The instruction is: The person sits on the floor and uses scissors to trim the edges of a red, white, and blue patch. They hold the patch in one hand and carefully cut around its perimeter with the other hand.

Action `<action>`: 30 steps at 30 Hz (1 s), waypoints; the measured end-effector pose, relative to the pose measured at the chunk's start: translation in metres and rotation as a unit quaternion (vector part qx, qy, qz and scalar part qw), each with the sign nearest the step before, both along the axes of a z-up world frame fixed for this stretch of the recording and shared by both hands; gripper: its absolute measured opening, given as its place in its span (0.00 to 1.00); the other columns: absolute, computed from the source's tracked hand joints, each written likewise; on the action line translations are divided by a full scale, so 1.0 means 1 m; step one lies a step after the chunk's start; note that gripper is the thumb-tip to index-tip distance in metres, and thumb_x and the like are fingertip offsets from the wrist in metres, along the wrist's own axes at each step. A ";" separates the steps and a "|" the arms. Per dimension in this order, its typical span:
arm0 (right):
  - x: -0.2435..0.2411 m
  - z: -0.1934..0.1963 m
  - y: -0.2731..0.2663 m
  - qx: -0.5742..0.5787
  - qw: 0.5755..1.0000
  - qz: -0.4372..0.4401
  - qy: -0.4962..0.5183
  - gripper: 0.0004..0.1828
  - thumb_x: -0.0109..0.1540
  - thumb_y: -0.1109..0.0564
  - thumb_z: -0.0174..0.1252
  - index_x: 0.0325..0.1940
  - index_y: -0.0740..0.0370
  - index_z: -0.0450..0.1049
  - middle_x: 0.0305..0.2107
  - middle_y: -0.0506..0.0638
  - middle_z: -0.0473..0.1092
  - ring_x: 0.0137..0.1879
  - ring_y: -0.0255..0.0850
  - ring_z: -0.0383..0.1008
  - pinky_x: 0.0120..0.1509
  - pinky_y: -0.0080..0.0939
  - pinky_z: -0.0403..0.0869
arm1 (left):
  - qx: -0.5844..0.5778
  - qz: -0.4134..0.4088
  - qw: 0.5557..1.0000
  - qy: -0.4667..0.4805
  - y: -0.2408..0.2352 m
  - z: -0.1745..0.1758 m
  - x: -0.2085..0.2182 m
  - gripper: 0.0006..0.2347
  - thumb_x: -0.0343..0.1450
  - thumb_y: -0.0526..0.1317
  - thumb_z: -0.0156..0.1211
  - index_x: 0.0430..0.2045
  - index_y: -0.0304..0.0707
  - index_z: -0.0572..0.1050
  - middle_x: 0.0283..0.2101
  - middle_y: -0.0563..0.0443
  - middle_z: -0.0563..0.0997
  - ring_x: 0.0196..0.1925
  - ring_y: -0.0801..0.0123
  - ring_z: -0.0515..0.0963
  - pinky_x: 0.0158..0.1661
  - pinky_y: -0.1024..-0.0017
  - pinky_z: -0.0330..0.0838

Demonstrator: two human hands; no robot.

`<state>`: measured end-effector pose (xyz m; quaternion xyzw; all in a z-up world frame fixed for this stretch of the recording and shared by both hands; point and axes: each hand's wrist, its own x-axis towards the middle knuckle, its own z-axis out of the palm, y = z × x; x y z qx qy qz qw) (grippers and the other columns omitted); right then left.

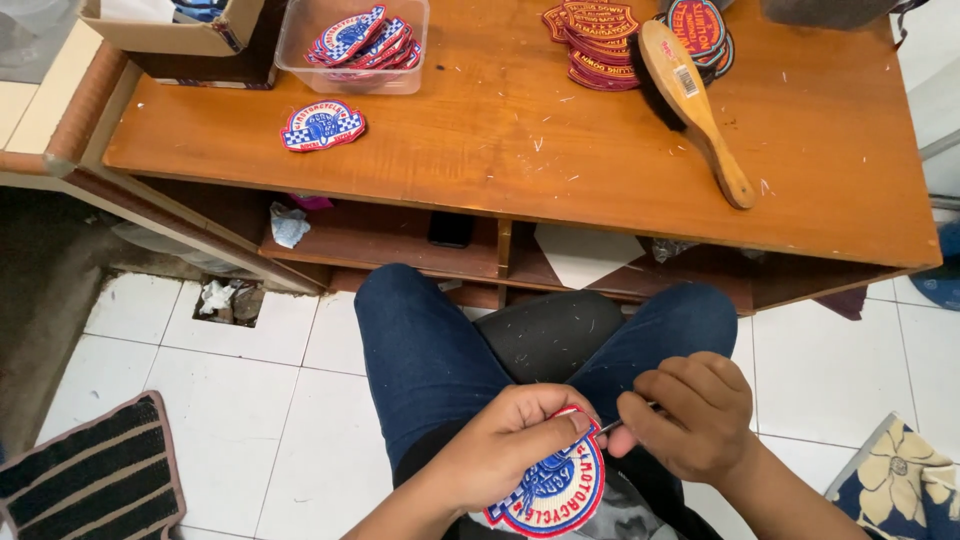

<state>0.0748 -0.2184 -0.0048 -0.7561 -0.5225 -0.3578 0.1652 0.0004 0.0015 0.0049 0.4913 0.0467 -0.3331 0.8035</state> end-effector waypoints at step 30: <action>-0.005 -0.050 -0.001 0.165 0.702 -0.114 0.684 0.13 0.64 0.51 0.59 0.30 0.60 0.82 0.20 0.46 0.77 0.24 0.31 0.73 0.26 0.33 0.68 | 0.065 0.255 0.956 -0.131 -0.019 -0.034 0.001 0.08 0.71 0.28 0.66 0.33 0.37 0.71 0.27 0.52 0.80 0.23 0.83 0.78 0.26 0.83 0.68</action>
